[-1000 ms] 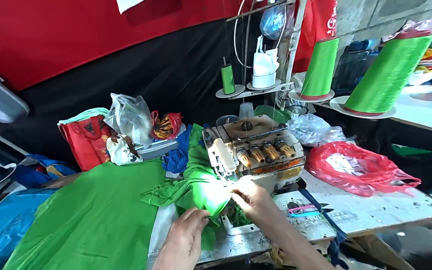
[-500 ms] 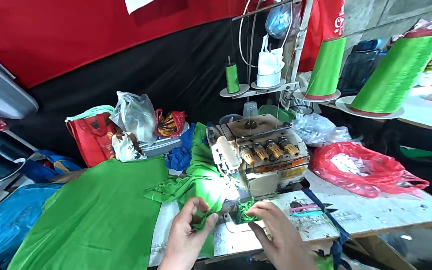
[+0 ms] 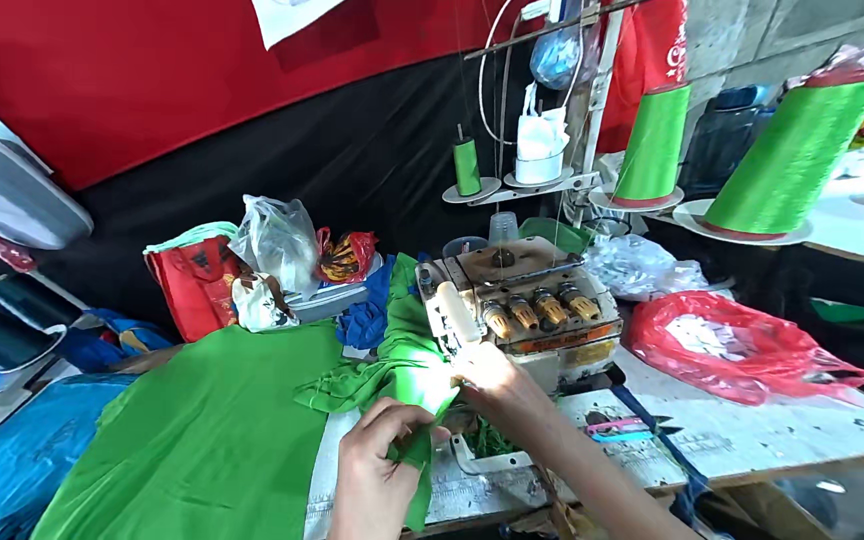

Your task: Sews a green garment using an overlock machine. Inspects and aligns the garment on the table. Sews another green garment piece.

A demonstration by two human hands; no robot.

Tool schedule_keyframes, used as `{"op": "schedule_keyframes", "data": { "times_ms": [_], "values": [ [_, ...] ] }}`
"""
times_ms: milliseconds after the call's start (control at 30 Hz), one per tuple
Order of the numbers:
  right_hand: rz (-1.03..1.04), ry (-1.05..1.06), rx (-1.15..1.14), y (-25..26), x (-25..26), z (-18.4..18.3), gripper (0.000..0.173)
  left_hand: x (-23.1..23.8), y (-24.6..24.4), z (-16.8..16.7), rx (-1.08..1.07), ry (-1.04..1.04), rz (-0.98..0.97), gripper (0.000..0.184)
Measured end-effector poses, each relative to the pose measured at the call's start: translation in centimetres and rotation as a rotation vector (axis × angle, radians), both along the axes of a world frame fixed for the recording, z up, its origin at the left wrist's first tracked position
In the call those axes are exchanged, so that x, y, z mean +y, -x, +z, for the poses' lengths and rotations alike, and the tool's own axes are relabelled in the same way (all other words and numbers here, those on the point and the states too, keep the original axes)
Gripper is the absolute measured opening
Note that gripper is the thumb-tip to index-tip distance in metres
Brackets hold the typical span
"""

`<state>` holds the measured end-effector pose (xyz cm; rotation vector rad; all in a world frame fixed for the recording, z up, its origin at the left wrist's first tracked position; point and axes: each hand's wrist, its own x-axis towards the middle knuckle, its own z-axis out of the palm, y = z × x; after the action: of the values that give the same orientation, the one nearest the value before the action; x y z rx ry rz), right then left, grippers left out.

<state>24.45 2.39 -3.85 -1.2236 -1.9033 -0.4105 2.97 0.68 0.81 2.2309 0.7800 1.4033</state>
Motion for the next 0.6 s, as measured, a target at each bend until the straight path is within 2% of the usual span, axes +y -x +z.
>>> {"op": "schedule_keyframes", "data": {
  "times_ms": [100,267,433,533,600],
  "values": [
    [0.055,0.009,-0.044,-1.1,0.2,-0.2,0.013,-0.2,0.1,0.2,-0.052,0.127,-0.016,0.021],
    [0.142,0.104,-0.047,-2.1,-0.1,0.2,0.017,-0.7,1.1,0.7,0.071,0.134,-0.096,0.024],
    [0.15,0.164,0.003,-2.0,-0.2,0.1,0.017,-1.0,0.6,1.1,0.072,0.053,-0.098,0.014],
    [0.143,0.129,-0.006,-2.0,-0.2,0.2,0.013,-0.9,-0.4,0.8,0.026,0.022,-0.078,0.01],
    [0.156,0.13,-0.01,-2.3,-0.1,0.2,0.022,-0.7,-0.8,0.5,-0.003,-0.002,-0.058,0.008]
  ]
}}
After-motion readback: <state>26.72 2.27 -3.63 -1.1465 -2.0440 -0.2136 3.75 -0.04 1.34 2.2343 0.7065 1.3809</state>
